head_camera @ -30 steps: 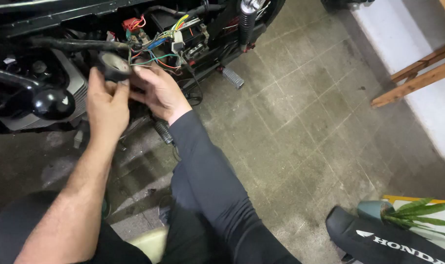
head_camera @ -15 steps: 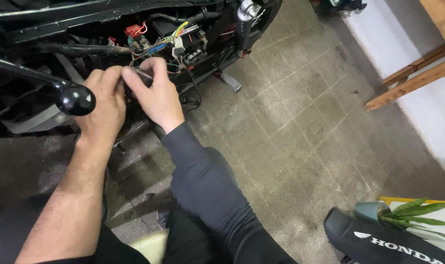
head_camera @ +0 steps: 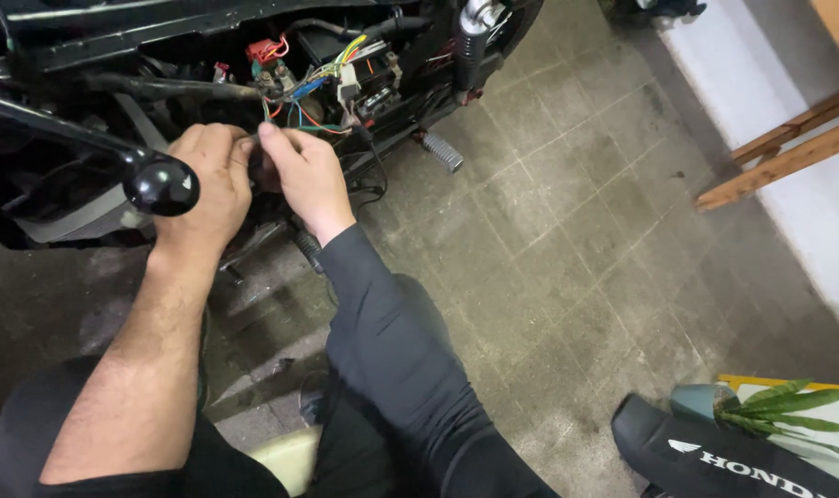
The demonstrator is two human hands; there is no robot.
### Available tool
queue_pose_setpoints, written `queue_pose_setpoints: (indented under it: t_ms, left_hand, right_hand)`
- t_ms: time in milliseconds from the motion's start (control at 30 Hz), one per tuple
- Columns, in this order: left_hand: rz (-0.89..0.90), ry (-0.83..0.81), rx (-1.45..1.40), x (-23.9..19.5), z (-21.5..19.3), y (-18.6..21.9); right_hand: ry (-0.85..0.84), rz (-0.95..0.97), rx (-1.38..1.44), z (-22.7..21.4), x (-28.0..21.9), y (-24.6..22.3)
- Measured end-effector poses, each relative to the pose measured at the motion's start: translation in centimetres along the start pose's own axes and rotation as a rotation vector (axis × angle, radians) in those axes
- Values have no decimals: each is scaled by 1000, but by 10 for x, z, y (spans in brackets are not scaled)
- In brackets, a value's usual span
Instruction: The person wraps electrical wires on a motorcycle with black electrical tape. They then use pliers to strip the insulation from several colored wires and continue working on the wiring harness.
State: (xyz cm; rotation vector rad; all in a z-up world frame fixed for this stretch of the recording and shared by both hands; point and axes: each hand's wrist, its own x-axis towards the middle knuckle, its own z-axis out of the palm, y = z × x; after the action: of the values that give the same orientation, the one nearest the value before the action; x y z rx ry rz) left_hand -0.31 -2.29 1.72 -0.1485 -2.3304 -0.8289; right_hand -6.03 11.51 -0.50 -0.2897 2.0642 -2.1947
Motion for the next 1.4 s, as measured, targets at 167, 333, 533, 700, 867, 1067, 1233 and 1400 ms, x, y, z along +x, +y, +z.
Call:
queue_pose_setpoints:
  t_ms: [167,333,533,700,867,1067,1233,1400]
  left_hand:
    - [-35,40,-133,-4,18,-15]
    - [-211,8,-168,-4,15,-6]
    - [-403,-86,-384,-7,9,1]
    - [-560,-145,-909,-12,25,-15]
    - [-717,-219,-980,-12,29,-19]
    - [-865,-310,-1144,-11,26,-10]
    - [-769,-132,-923,-16,46,-17]
    - [-234,80,-737,-11,32,-9]
  right_hand:
    - [50,-8,-72,1,-16,-9]
    - [124,-36,-275,5,-30,-5]
    - [4,218,222,2,-33,8]
    - [-116,388,274,2,-15,-10]
    - [-213,399,268,-12,17,6]
    - [-285,292,547,-23,35,53]
    - [-367,361,804,-19,19,31]
    - [-188,311,570,-13,-8,-4]
